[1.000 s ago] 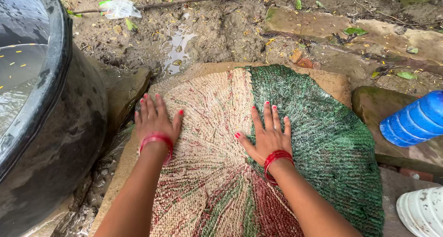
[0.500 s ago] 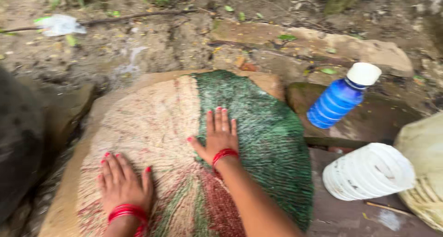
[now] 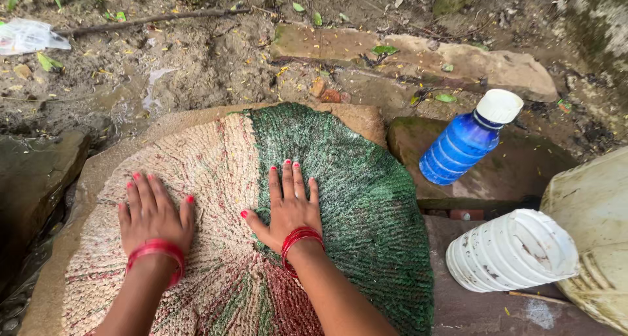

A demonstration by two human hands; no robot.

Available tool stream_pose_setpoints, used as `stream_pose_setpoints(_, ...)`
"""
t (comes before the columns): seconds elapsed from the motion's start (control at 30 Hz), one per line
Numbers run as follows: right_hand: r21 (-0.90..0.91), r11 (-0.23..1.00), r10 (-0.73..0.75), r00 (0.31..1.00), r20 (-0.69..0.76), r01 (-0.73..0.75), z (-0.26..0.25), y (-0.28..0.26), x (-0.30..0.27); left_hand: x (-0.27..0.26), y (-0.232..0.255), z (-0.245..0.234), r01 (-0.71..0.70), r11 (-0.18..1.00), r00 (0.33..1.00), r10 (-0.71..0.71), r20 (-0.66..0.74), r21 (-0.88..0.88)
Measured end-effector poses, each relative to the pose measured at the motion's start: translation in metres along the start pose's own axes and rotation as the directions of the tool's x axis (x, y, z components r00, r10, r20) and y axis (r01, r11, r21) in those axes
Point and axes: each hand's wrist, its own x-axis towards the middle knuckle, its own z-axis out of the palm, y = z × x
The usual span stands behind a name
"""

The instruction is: The person washes a circular rug by hand on a stone surface outdoors, applying soap from a container and scrubbing with both hands before rinsing it with water from a tub.

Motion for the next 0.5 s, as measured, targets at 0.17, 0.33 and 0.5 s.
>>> stream_pose_setpoints(0.17, -0.012, 1.0, -0.018, 0.999, -0.046, 0.017, 0.004, -0.002, -0.003, -0.122, 0.011, -0.007, -0.155, 0.946, 0.958, 0.074, 0.278, 0.283)
stream_pose_setpoints(0.33, -0.014, 1.0, -0.012, 0.999, -0.041, 0.011, 0.003, -0.002, 0.0, -0.146, 0.01, 0.012, -0.283, 0.959, 0.885, 0.25, -0.393, -0.03)
stream_pose_setpoints(0.5, -0.014, 1.0, -0.005, 1.0, -0.001, 0.005, 0.001, -0.004, -0.001, -0.017, 0.006, 0.011, -0.115, 0.992, 0.993, 0.113, -0.045, -0.044)
